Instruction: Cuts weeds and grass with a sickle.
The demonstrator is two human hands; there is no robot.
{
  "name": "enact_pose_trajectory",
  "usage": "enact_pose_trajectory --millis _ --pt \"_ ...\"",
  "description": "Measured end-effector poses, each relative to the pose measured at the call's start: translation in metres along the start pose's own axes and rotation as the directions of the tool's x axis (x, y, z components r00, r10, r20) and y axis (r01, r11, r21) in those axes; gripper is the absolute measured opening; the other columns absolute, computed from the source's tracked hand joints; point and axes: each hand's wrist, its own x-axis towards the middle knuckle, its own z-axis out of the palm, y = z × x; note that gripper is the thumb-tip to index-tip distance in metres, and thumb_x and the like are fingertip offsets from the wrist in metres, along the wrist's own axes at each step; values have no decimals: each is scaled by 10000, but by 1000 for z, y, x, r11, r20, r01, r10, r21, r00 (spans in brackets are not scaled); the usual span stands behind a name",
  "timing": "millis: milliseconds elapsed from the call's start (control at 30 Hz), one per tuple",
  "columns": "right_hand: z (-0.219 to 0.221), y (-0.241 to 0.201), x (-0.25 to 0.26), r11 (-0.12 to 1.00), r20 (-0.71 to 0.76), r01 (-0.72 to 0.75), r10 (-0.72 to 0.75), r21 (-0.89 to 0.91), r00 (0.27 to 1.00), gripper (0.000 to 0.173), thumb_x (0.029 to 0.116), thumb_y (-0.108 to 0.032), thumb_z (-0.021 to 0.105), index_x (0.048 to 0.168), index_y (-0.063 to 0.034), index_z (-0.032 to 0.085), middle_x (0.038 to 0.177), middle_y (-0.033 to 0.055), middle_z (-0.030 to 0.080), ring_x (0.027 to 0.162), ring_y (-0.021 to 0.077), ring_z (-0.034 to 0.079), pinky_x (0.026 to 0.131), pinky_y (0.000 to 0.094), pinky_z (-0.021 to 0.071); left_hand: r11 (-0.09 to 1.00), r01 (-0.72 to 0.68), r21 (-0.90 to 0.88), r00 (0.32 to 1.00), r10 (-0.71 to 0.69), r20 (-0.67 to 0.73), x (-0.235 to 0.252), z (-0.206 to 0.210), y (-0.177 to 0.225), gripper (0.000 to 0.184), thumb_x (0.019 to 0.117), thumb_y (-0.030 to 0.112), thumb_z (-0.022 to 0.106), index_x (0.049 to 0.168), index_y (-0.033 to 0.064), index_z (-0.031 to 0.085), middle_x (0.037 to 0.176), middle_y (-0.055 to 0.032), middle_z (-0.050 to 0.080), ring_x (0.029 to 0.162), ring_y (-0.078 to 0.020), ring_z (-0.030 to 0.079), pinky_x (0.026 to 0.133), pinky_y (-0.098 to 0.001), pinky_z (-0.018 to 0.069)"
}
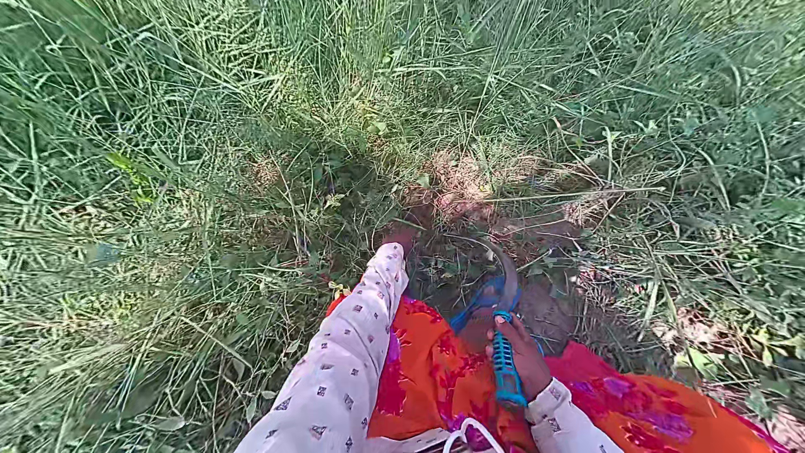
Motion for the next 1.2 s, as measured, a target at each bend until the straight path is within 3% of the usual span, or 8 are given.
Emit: enact_pose_trajectory --millis 133,300,500,700,900,1033,1133,1200 --pt "-1 4 9 998 26 -22 24 -67 999 232 1103 -112 358 1298 -40 460 727 34 596 534 104 620 480 232 554 943 118 -311 978 -164 -126 39 -2 -26 489 1055 241 552 1485 13 500 1513 -276 488 1407 -463 463 1135 -651 374" --pt "17 8 34 995 118 -16 28 -101 993 242 1103 -114 334 1311 -31 426 738 35 605 535 101 620 484 229 557 880 195 -433 959 -264 -106 19 -30 -30 475 1056 235 554 1437 -47 517 1494 -304 487 1417 -468 444 1142 -650 362" --pt "75 13 93 986 124 -22 43 -166 991 391 1120 -128 393 1493 -31 321 795 57 581 574 120 613 522 254 553 881 218 -420 937 -309 -161 16 -34 -37 445 1028 352 584 1299 5 651 1373 -268 608 1301 -439 575 1056 -641 468" --pt "108 22 139 888 158 -42 127 -457 979 390 1117 -129 411 1482 -11 338 843 88 553 583 150 594 526 279 542 865 175 -471 950 -274 -150 18 -33 -39 438 1053 288 545 1387 10 597 1442 -263 562 1368 -425 522 1121 -629 404" --pt "89 12 120 680 121 24 95 -732 988 531 1111 -152 459 1583 -30 250 929 129 581 630 181 604 586 329 548 835 195 -515 941 -308 -143 24 -29 -39 437 1040 265 567 1394 11 587 1453 -252 557 1370 -423 521 1120 -621 412" --pt "57 13 75 709 194 123 20 -694 981 513 1052 -123 502 1510 30 328 838 100 583 589 168 608 559 326 561 805 213 -554 887 -398 -237 33 -41 -57 534 964 278 691 1402 -2 569 1446 -282 544 1369 -447 510 1113 -621 426" --pt "49 15 72 765 206 193 -81 -615 975 490 1060 -109 481 1491 50 312 769 57 572 557 138 605 540 295 561 846 183 -500 910 -338 -239 27 -48 -60 434 1036 258 594 1378 -11 595 1431 -292 557 1372 -461 505 1138 -629 392" --pt "58 11 87 747 219 240 -129 -620 967 484 1077 -123 478 1499 41 306 813 72 578 584 137 604 568 298 561 835 163 -525 852 -387 -351 17 -35 -48 387 1004 201 638 1287 -63 640 1357 -322 598 1319 -486 543 1119 -639 401"
